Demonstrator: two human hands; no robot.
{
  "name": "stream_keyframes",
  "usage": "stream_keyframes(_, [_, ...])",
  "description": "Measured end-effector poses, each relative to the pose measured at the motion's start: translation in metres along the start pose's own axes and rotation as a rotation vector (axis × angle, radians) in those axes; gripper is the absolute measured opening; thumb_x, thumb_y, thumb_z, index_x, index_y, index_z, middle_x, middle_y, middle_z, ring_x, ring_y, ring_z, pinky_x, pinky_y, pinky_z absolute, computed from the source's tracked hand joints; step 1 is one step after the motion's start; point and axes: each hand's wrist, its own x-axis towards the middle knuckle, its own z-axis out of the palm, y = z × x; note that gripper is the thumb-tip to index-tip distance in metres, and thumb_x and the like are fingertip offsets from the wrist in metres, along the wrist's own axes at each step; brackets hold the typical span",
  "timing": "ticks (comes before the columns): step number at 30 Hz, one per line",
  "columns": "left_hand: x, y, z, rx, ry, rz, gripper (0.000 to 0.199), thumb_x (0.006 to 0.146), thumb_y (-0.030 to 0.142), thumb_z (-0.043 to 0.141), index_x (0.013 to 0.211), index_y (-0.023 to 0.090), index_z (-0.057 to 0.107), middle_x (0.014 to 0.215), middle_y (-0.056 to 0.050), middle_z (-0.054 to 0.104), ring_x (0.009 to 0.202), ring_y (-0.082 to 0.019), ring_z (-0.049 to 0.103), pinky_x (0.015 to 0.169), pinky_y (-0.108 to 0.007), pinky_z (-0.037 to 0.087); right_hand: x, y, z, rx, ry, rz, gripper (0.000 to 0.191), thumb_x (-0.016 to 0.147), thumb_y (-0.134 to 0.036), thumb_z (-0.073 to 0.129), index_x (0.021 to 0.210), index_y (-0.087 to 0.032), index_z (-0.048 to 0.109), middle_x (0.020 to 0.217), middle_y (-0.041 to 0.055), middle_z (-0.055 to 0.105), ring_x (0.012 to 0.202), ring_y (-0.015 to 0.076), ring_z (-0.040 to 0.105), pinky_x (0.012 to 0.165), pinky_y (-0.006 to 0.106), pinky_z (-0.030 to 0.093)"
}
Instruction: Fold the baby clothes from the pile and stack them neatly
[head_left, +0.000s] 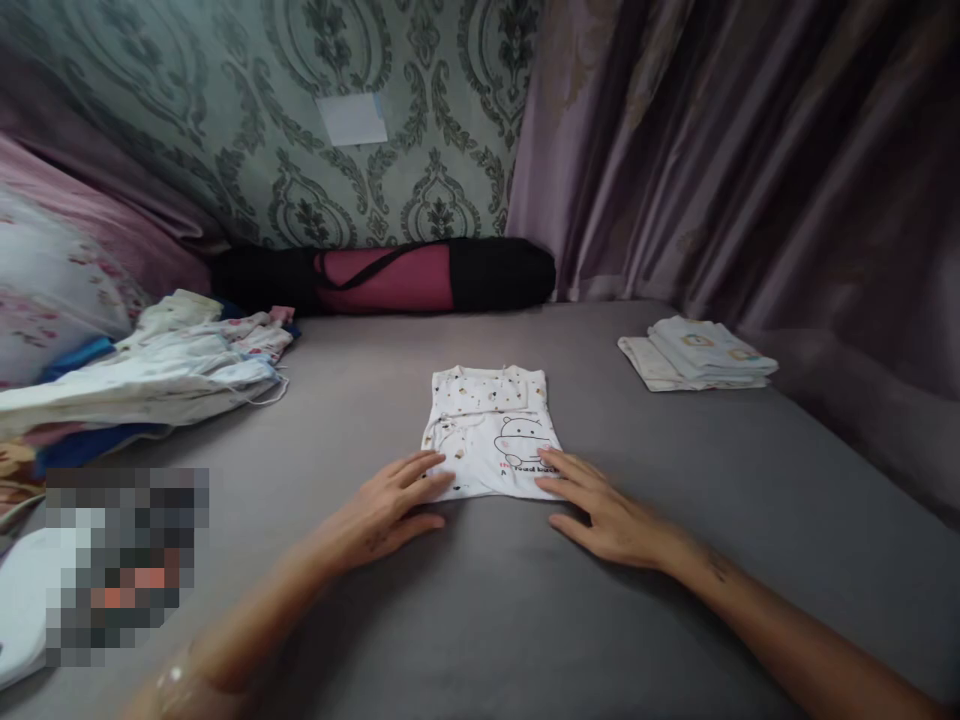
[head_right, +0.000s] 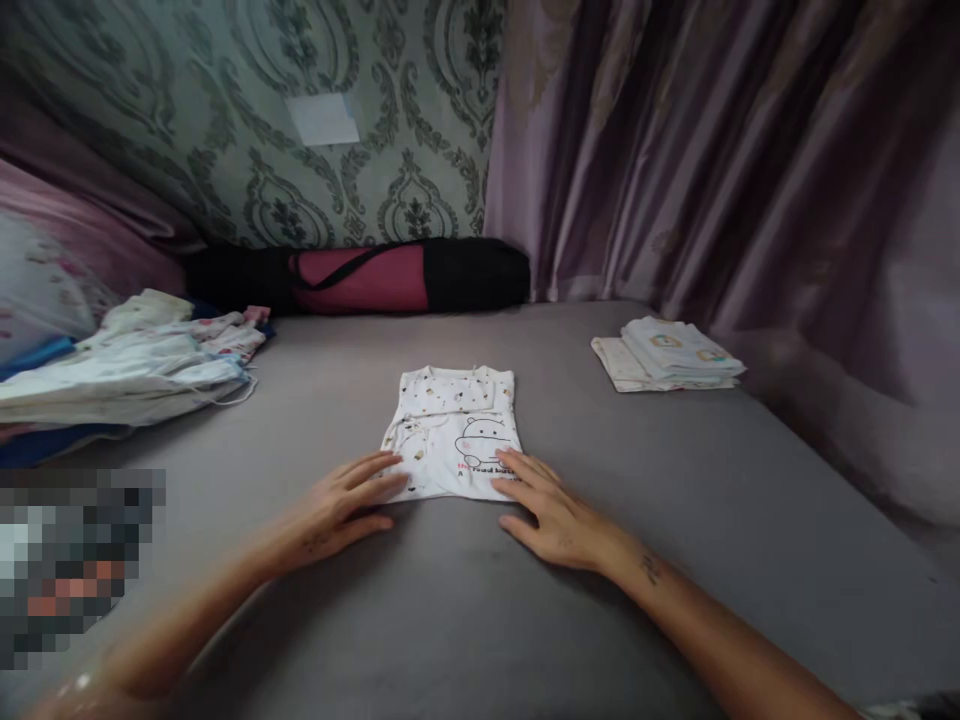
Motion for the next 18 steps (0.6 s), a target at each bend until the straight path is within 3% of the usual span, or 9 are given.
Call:
stream_keyframes(3, [-0.016,0.000,-0.006,-0.038,-0.009,-0.008,0.031,0.096,0.034,0.045,0.124,0.030,0.058,0.130,-0.007,0.056,0.118,-0.023,0.050,0.097,-0.039,0.047,-0.014,0.003,-0.005,0.015,0.065,-0.019,0.035,0.092,-0.033,0.051,0.125,-0.025,0.060,0.142,0.0085,0.047,0.132,0.0233,0.041,0.107,0.043,0.039])
stream_keyframes(7, [-0.019,-0.001,-0.007,-0.117,-0.043,-0.015,0.034,0.098,0.026,0.036,0.124,0.028,0.058,0.115,-0.007,0.062,0.103,-0.018,0.058,0.088,-0.031,0.051,-0.014,0.010,-0.008,-0.015,0.100,-0.082,0.028,0.093,-0.027,0.049,0.118,-0.025,0.063,0.124,0.0088,0.060,0.114,0.0212,0.056,0.100,0.043,0.046])
stream_keyframes(18, [-0.012,0.004,0.001,-0.016,-0.044,-0.067,0.032,0.098,0.022,0.032,0.112,0.024,0.060,0.110,-0.006,0.062,0.091,-0.016,0.061,0.082,-0.026,0.050,-0.006,0.003,-0.004,-0.107,0.113,-0.103,0.031,0.094,-0.013,0.037,0.105,-0.024,0.064,0.109,0.0068,0.064,0.097,0.0183,0.060,0.084,0.034,0.052])
